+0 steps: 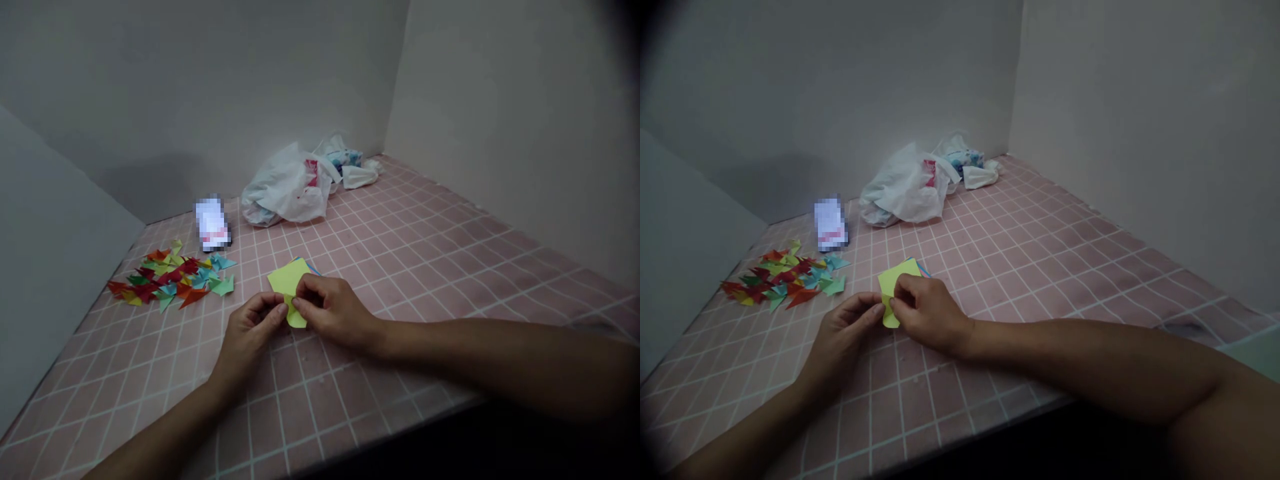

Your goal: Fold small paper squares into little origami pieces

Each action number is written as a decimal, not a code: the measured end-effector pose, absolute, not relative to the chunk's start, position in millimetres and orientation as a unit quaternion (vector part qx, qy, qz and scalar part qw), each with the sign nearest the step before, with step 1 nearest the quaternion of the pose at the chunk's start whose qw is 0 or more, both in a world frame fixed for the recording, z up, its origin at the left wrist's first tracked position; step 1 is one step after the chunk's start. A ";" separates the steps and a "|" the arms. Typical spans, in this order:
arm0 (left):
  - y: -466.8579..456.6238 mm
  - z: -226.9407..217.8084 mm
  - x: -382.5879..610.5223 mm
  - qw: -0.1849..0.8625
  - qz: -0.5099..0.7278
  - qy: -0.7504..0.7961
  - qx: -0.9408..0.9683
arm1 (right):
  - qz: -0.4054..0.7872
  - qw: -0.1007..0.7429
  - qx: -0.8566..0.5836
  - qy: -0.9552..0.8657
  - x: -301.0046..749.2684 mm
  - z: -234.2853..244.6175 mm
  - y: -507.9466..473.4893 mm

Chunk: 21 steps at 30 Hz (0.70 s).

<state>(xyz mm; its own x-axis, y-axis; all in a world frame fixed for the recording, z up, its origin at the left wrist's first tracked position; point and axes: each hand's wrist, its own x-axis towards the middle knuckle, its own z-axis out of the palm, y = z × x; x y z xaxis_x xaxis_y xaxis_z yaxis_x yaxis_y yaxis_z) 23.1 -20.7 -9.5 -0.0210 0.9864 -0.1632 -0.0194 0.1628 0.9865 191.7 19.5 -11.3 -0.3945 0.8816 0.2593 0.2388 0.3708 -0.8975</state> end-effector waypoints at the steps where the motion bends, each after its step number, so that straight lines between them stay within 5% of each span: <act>1: -20.9 -10.0 23.0 0.543 0.468 0.538 0.444 | 0.403 0.394 -0.385 -0.731 191.7 -11.7 19.2; 21: -23.9 -11.7 22.9 0.536 0.448 0.551 0.457 | 0.433 0.390 -0.369 -0.724 190.3 -14.7 15.4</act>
<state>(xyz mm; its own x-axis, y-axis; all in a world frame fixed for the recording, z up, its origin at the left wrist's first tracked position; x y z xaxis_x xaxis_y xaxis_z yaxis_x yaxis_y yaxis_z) 22.9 -23.9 -11.7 -0.0082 0.9834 -0.1813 0.0228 0.1814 0.9831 190.3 15.4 -14.7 -0.4238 0.8719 0.2452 0.1978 0.3533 -0.9144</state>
